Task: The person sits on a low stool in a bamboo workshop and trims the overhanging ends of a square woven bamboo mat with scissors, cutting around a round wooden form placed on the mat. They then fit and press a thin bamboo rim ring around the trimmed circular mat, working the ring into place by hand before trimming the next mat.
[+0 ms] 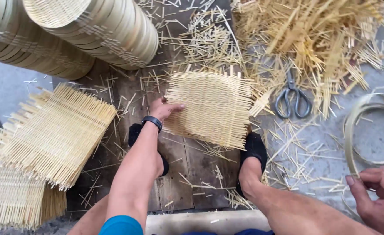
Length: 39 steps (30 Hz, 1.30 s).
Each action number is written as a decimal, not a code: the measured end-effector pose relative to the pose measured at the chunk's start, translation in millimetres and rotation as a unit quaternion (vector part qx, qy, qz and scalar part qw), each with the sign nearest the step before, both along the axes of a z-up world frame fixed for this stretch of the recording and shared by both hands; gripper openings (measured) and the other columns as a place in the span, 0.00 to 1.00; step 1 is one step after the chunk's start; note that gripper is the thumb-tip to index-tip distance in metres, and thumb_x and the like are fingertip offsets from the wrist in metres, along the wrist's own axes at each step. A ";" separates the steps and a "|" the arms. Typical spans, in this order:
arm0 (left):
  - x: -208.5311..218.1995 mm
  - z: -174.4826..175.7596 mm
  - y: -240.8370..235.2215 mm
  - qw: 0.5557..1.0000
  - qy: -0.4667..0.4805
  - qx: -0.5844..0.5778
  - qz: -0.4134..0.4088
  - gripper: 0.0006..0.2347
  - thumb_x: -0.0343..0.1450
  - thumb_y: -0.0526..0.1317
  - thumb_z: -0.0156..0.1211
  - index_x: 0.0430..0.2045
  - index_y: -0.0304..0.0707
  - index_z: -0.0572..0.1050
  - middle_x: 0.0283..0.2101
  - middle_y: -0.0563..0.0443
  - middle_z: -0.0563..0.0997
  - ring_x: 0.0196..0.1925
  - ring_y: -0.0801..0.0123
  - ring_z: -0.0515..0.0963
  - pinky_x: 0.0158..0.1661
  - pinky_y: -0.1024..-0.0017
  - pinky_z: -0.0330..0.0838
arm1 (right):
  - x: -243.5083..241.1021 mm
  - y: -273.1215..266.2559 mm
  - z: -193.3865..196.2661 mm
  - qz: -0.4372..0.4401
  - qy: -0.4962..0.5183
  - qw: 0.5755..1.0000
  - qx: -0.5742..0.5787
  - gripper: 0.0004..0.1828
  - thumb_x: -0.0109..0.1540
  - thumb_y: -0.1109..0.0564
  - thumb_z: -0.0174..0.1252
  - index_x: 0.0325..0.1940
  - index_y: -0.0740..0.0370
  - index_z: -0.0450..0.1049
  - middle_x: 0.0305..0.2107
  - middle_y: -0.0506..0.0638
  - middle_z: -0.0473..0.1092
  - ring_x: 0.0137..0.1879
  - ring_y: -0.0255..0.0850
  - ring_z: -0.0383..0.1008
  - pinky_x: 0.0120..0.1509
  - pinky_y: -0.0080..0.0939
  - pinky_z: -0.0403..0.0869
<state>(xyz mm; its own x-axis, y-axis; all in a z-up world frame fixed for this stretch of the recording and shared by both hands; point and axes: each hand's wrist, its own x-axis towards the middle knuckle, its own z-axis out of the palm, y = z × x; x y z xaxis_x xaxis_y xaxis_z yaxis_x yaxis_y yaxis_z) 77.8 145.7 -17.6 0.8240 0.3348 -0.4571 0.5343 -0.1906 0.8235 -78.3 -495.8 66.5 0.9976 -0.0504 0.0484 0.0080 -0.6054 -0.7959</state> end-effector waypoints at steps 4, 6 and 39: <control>4.0 -8.9 3.6 0.989 0.118 -0.082 0.018 0.19 0.54 0.35 0.82 0.35 0.27 0.83 0.38 0.44 0.88 0.38 0.65 0.86 0.42 0.71 0.80 | 1.3 -11.5 -11.8 0.024 0.001 1.000 -0.015 0.09 0.68 0.66 0.64 0.42 0.68 0.68 0.37 0.54 0.67 0.37 0.35 0.70 0.48 0.30 0.72; -7.9 -17.9 2.8 0.985 0.123 -0.119 0.032 0.19 0.54 0.35 0.81 0.37 0.28 0.82 0.39 0.45 0.87 0.37 0.66 0.86 0.42 0.70 0.80 | 2.5 -9.1 -4.5 0.031 0.013 0.999 0.008 0.09 0.69 0.66 0.62 0.44 0.68 0.67 0.38 0.53 0.67 0.39 0.34 0.71 0.50 0.29 0.73; -42.9 174.3 -71.6 0.818 -0.185 -0.508 0.198 0.15 0.76 0.46 0.54 0.40 0.29 0.77 0.16 0.61 0.60 0.18 0.79 0.58 0.20 0.77 0.53 | 205.5 301.8 172.8 0.204 -0.117 0.971 0.037 0.18 0.68 0.45 0.54 0.45 0.63 0.77 0.39 0.51 0.74 0.46 0.43 0.75 0.51 0.41 0.78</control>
